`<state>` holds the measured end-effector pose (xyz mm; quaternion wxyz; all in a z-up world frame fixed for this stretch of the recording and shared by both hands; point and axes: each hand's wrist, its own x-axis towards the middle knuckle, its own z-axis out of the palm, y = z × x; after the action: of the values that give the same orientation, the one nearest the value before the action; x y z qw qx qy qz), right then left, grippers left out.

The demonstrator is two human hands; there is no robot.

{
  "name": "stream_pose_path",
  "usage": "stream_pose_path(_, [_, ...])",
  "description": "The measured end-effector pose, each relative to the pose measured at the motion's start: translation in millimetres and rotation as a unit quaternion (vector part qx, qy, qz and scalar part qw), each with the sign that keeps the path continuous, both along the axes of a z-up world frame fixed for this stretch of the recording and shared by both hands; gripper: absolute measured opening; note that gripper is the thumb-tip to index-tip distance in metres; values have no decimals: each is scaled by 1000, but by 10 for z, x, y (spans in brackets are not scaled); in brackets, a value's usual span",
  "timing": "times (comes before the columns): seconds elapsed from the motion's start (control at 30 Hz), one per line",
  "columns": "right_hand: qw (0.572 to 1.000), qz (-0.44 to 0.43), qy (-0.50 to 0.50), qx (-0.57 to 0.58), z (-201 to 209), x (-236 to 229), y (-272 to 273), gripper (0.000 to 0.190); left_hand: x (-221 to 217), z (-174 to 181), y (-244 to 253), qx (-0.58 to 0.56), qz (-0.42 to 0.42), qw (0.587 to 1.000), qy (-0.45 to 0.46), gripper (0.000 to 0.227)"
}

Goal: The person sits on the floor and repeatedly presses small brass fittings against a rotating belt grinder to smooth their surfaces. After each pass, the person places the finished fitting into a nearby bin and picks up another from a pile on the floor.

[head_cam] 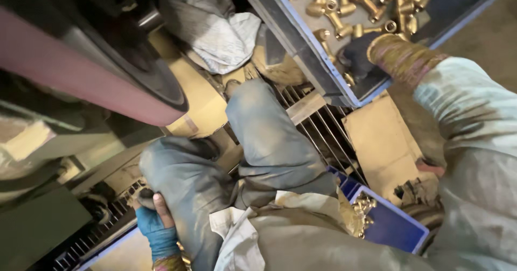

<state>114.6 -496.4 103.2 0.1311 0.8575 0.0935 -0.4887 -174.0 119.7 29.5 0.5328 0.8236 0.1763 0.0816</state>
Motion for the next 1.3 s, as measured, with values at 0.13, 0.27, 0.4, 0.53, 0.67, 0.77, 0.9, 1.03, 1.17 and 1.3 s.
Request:
stream_pose_path(0.13, [999,-12,33,22,-220,-12,-301,49,5,26,-31,62,9,998,3,35])
stream_pose_path(0.27, [998,1,-27,51,-697,-1,-902,52,76,54,-119,40,-1,999,-37,34])
stream_pose_path(0.4, [993,103,-49,-31,-593,-6,-1300,48,70,-13,16,132,24,989,55,34])
stream_pose_path(0.53, [966,-56,-207,145,151,-125,-1448,53,189,-32,155,124,-27,991,46,38])
stream_pose_path(0.67, [894,-231,-225,312,799,-672,-1039,52,299,167,49,138,0,989,-52,41])
stream_pose_path(0.77, [804,-288,-171,492,916,-933,-290,53,466,319,-163,-34,-17,999,-39,35])
stream_pose_path(0.9, [673,-317,28,668,498,-1155,1238,55,633,493,-675,-154,-81,982,-79,43])
stream_pose_path(1.03, [484,-474,139,722,274,-1482,2442,45,737,642,-1096,-364,-179,911,-76,48])
stream_pose_path(1.17, [603,-230,-18,764,326,-1749,3063,44,843,735,-946,-291,-267,913,-105,56])
stream_pose_path(1.3, [652,-139,-48,744,337,-1770,3228,43,780,656,-866,-333,-264,902,-71,52])
